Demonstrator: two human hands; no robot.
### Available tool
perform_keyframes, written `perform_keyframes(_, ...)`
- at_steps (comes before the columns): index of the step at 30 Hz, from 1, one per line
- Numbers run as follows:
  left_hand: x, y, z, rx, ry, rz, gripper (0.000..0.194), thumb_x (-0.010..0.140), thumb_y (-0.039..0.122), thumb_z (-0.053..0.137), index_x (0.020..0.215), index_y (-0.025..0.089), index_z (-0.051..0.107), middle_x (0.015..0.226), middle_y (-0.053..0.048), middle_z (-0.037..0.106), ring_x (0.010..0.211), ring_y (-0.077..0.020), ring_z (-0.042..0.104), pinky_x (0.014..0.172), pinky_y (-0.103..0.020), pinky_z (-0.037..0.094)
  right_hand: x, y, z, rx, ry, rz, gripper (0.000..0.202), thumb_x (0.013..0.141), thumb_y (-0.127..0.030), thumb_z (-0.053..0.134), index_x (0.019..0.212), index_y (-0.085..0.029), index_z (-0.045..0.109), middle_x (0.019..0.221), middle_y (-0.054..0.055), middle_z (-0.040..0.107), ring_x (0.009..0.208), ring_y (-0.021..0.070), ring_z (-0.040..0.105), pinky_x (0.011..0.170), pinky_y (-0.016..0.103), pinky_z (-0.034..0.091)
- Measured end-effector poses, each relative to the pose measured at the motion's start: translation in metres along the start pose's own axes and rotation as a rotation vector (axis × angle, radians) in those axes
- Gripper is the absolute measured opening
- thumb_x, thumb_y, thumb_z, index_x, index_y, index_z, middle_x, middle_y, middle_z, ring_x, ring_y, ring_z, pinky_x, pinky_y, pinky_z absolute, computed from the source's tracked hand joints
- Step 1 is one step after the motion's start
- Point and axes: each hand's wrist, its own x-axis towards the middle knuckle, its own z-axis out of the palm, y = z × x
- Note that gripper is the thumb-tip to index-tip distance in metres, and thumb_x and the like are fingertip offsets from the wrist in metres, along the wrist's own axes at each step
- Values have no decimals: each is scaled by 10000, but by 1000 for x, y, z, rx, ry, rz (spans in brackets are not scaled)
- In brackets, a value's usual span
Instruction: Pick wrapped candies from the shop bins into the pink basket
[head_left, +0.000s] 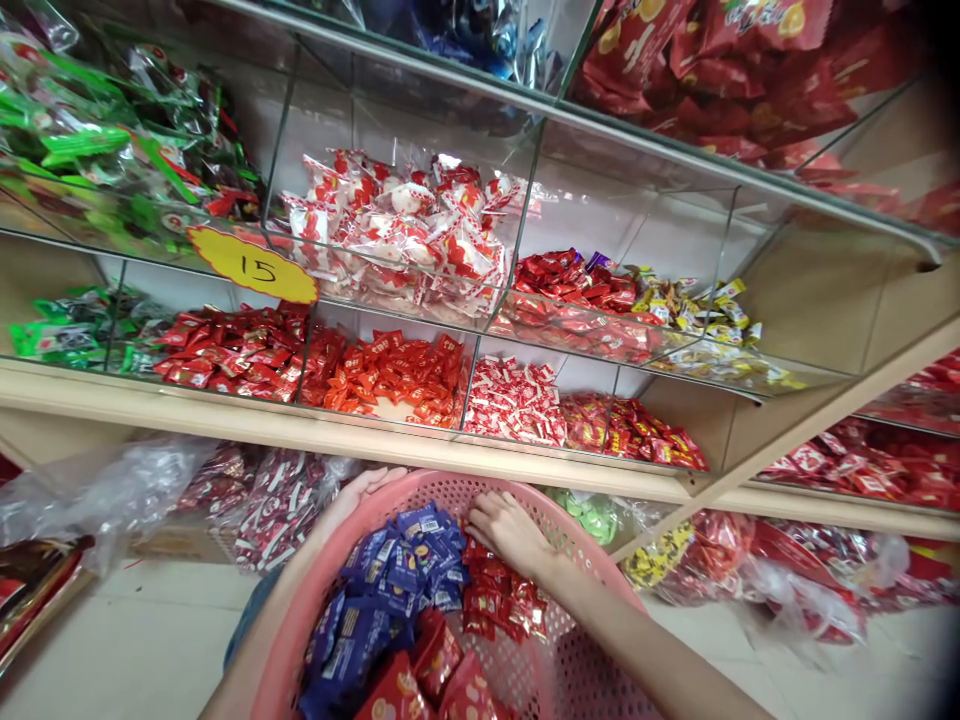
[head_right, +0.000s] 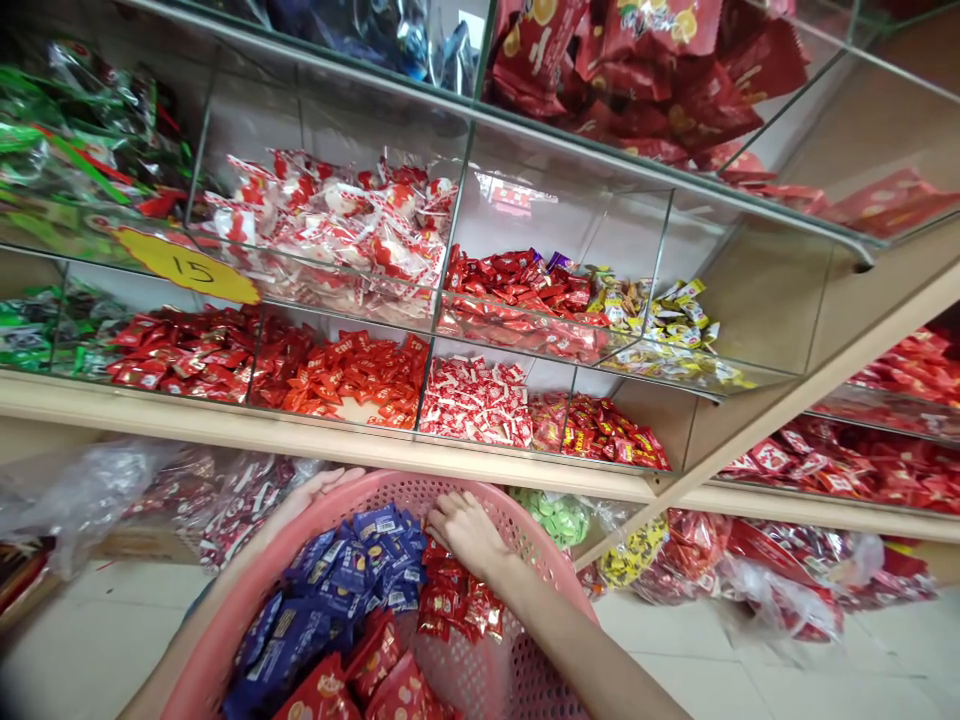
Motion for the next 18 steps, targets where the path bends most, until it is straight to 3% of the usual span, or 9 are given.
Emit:
perform_keyframes(4, -7, -1, 6, 5, 22, 29, 398, 837, 183, 441, 1211, 56, 493, 1051, -100, 676, 986, -188, 624, 959, -280, 417, -4, -2, -5, -14, 24, 30, 158, 860, -269, 472, 796, -205, 602, 876, 49, 577, 810, 184, 511, 696, 319, 390)
perform_keyframes(8, -7, -1, 5, 40, -19, 29, 456, 827, 223, 461, 1250, 53, 452, 1067, -122, 665, 1021, -219, 604, 955, -324, 427, -5, -7, -40, 22, 138, 1, 174, 870, -282, 449, 945, -194, 579, 928, 58, 571, 842, 180, 500, 743, 325, 389)
perform_keyframes(11, 0, 0, -3, 29, -81, 22, 506, 822, 231, 467, 1286, 39, 404, 1069, -132, 662, 1066, -234, 572, 960, -329, 425, -1, -7, -92, 4, 374, -57, 195, 863, -239, 452, 1015, -184, 561, 956, 73, 574, 871, 177, 492, 770, 333, 368)
perform_keyframes(15, 12, 1, -11, 1, -80, 9, 519, 824, 198, 454, 1312, 45, 366, 1097, -126, 649, 1123, -222, 525, 965, -306, 421, 16, 10, -183, -75, 825, -38, 182, 811, -189, 509, 977, -196, 584, 946, 63, 587, 891, 175, 502, 781, 340, 357)
perform_keyframes(18, 12, 1, -12, -8, -87, -3, 526, 826, 216, 458, 1312, 44, 357, 1108, -132, 642, 1119, -224, 530, 959, -315, 428, 38, 40, -244, -54, 943, 118, 176, 801, -200, 496, 937, -193, 608, 940, 63, 598, 906, 184, 513, 803, 354, 378)
